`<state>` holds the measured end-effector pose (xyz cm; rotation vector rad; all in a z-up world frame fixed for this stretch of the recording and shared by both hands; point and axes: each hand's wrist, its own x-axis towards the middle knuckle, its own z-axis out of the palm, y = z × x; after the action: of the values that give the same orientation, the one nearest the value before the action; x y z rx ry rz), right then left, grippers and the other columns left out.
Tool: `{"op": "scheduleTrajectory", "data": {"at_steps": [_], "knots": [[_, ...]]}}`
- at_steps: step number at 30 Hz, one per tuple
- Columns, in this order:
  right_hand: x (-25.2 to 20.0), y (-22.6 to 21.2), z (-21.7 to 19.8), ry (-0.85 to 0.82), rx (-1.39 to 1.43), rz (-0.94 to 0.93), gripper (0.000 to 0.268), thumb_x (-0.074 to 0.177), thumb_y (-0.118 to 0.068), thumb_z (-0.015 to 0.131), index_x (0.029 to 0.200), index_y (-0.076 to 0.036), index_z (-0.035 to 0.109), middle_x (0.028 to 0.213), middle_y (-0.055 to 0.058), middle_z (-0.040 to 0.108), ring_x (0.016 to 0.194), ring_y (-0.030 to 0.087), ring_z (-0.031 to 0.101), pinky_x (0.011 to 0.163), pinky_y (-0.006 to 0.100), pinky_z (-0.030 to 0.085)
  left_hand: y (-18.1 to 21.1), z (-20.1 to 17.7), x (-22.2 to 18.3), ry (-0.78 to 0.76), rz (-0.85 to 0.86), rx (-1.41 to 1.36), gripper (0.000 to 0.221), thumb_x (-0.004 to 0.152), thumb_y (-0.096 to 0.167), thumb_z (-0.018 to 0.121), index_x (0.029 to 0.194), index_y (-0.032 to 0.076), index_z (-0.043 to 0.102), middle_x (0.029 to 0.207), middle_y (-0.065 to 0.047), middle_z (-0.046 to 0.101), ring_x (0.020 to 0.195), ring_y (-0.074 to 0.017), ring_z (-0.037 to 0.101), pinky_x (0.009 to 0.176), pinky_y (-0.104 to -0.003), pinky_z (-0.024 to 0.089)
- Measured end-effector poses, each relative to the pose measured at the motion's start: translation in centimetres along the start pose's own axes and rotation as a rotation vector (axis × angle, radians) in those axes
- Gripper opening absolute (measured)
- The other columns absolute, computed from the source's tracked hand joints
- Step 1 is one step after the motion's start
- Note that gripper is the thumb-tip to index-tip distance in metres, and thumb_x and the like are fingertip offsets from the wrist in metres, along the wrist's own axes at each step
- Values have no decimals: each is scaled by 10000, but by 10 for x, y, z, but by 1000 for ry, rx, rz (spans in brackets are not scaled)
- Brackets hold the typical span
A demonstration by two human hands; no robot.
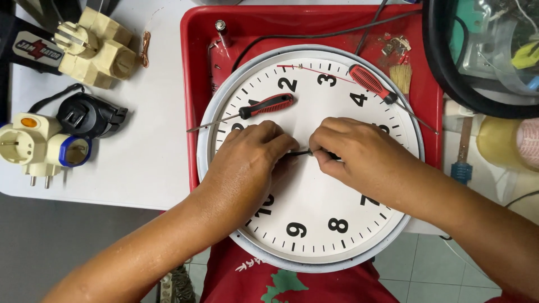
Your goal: Repairing a wall clock by carefully adjusting and aligning the hands using screwdrivers and pliers.
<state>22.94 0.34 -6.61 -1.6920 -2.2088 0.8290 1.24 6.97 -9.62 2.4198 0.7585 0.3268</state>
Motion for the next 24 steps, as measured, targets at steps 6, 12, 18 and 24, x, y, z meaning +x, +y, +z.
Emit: {"op": "scheduleTrajectory", "data": {"at_steps": [6,12,18,24], "knots": [[0,-2,1,-18,-23,47,64,931,-103,644,884,-118,604,846,7,609,793,215,608,734,398,504,5,0,12,-52,-18,-69,204,915,149,665,1102,187,736,937,-32,625,862,-303,640,759,-447,414],[-4,-7,4,20,55,136,87,875,-57,667,883,-130,620,846,-15,647,766,168,623,717,346,502,2,7,20,-49,-30,-76,162,885,161,689,1026,203,755,860,-5,622,851,-298,635,780,-457,414],[-10,-4,10,90,82,131,105,858,-31,665,891,-126,634,854,-16,659,748,152,628,719,327,505,1,15,17,12,29,-19,138,912,146,657,1017,179,740,873,-16,614,818,-296,619,715,-443,391],[-17,-4,8,135,85,74,100,920,-52,666,1007,-101,662,880,6,582,682,163,542,690,332,456,2,14,15,80,64,-55,118,903,108,655,986,175,705,891,-9,620,870,-299,602,742,-436,408]]}}
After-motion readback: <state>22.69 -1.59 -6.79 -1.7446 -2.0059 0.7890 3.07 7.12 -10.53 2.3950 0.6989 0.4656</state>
